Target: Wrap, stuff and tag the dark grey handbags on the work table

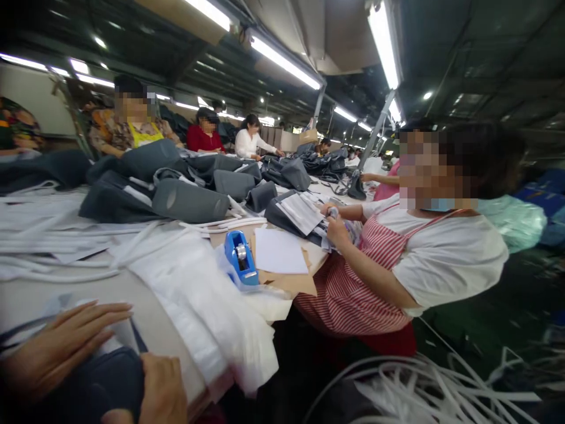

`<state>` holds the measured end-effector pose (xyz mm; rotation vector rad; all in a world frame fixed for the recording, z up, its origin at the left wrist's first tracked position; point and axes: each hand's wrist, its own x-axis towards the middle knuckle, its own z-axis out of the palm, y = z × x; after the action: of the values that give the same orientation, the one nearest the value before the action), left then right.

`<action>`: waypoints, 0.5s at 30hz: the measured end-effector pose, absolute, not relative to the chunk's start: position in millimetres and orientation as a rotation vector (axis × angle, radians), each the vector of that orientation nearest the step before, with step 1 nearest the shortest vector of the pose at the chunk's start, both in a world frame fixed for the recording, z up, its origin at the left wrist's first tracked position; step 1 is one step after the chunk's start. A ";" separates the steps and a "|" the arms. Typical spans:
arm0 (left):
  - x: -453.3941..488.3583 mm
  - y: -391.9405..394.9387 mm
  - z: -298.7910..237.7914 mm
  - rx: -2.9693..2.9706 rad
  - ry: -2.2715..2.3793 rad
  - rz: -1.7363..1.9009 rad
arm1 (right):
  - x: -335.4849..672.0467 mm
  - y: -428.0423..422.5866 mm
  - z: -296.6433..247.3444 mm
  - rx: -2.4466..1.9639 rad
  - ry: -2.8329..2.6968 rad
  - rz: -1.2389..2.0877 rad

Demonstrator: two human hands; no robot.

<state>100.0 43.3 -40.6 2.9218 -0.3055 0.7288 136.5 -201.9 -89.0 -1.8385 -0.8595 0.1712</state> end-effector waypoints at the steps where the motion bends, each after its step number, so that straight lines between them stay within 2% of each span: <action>1: 105.4 40.9 -36.7 2.950 -0.296 0.639 | 134.3 -204.5 -85.3 -1.833 -0.871 0.162; 6: 112.7 17.0 -15.1 2.952 -0.124 0.085 | 130.4 -231.2 -65.8 -1.778 -1.042 0.219; 10: 110.4 6.7 -5.1 2.881 0.021 0.026 | 131.5 -250.2 -67.9 -1.742 -1.060 0.213; 15: 106.7 5.8 1.6 2.811 -0.012 0.038 | 134.2 -258.1 -67.8 -1.615 -1.015 0.194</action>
<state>106.7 5.8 1.6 2.8111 -0.0119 0.0382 134.2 -258.1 -67.8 -1.6154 -1.0151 0.1942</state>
